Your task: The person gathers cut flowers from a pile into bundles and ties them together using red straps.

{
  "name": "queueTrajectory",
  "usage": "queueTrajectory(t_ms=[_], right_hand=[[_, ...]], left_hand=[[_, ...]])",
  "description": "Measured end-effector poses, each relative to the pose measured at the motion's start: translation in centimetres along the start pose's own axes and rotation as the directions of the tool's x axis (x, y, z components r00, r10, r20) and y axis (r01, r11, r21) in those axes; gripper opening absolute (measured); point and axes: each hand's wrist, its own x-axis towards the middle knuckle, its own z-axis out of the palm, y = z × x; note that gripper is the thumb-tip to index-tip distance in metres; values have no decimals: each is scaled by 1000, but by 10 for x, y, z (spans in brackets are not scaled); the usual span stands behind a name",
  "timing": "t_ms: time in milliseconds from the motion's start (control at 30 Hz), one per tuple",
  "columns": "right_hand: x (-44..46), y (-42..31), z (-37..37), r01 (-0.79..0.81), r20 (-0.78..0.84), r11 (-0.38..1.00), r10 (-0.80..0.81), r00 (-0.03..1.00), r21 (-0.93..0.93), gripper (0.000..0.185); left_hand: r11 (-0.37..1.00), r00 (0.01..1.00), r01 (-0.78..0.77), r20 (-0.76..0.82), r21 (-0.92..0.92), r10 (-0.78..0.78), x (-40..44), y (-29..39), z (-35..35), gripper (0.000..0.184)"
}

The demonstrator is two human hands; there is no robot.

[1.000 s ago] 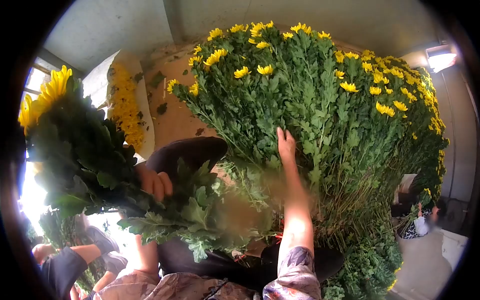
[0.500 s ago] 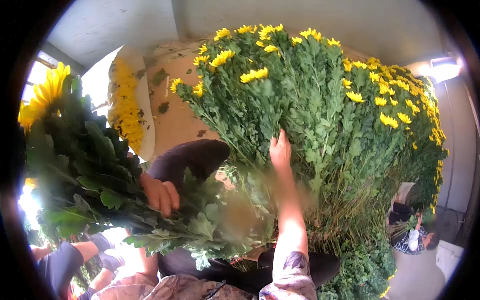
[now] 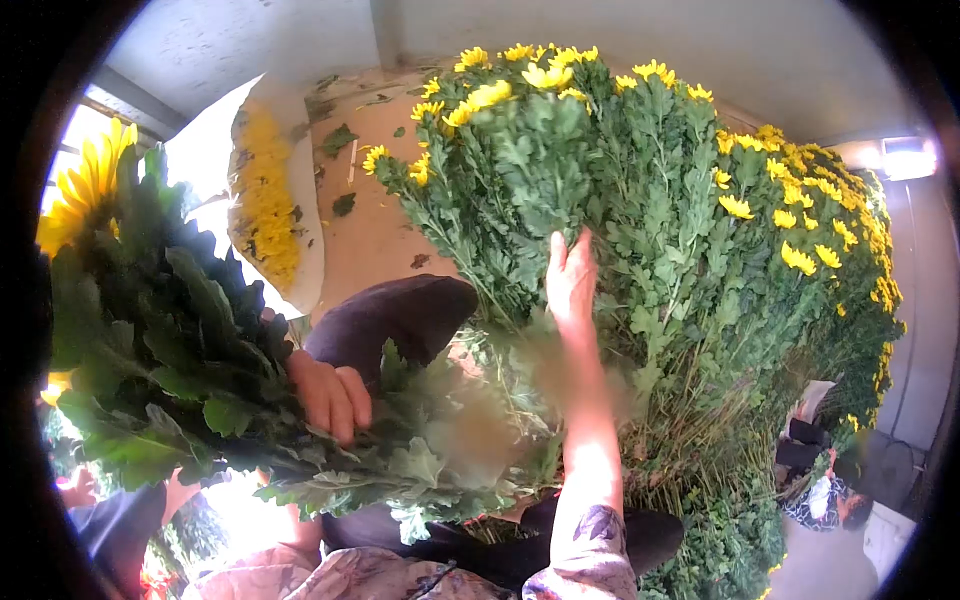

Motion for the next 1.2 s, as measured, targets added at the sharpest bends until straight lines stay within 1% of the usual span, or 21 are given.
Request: queueTrajectory(t_ms=[33,67,133,200,233,267,333,467,500,567,600,667,700,833,867,933,1000,1067,1133,1167,1200], right_hand=[[-7,-13,0,-34,43,999,34,998,-13,49],[-11,-24,9,14,-5,997,-14,1000,-72,49],[-17,-58,7,-169,278,985,160,947,9,48],[-20,-46,42,58,213,998,-62,975,24,48],[-16,-49,56,83,272,996,-75,959,-19,47],[-13,-52,66,19,363,1000,-10,932,-22,51],[-12,-35,105,131,274,989,-108,956,-67,50],[-9,-24,138,37,295,999,-28,955,-26,71],[-11,-26,138,33,295,999,-25,955,-22,71],[-19,-33,132,148,215,989,-141,966,-20,94],[-25,-38,125,147,215,989,-139,967,-19,94],[-35,-51,103,304,321,894,-197,926,-329,113],[-40,-48,105,327,289,867,-225,930,-376,119],[-33,-34,111,321,415,838,-127,901,-441,117],[-30,-20,127,356,430,770,-118,895,-529,110],[-26,-10,138,351,432,736,-88,898,-579,103],[-21,-17,117,332,512,844,-81,855,-421,99],[-18,-34,79,221,563,945,-49,825,-241,98],[-19,-27,57,196,464,978,-144,874,-67,96],[-19,-27,41,203,395,976,-218,893,80,92],[-17,-30,23,139,403,981,-182,897,133,91]], left_hand=[[1000,1000,2,-3,0,-2,0,0,0,24],[1000,1000,6,-5,0,-6,0,-1,-1,24],[1000,1000,9,-8,-4,-9,0,-2,-1,24],[1000,1000,8,-7,-12,-8,-1,-2,0,24],[1000,1000,8,-8,-4,-8,-1,-2,-1,24],[1000,1000,9,-10,0,-9,-2,-2,-1,24],[1000,1000,14,-12,0,-14,-1,-2,-1,24],[1000,1000,30,-10,2,-30,-3,-3,0,24],[999,999,33,-15,1,-33,-2,-3,-1,24],[999,999,44,-21,1,-44,-3,-3,-1,24],[999,999,45,-20,2,-45,-3,-3,-1,24],[999,999,41,-22,1,-41,-3,-4,-1,24],[999,999,40,-24,-2,-40,-3,-4,-2,24],[999,999,37,-21,-1,-37,-3,-3,-1,24],[999,999,37,-20,6,-37,-2,-3,-1,24],[999,999,33,-15,7,-33,-2,-1,-1,24],[999,999,31,-11,12,-31,-2,-2,-1,24],[999,1000,29,-8,14,-29,-2,-2,-1,24],[1000,1000,25,-8,12,-25,-3,2,-1,24],[1000,1000,21,-8,19,-21,-3,3,-1,24],[1000,1000,14,-3,20,-14,-3,6,-1,24]])
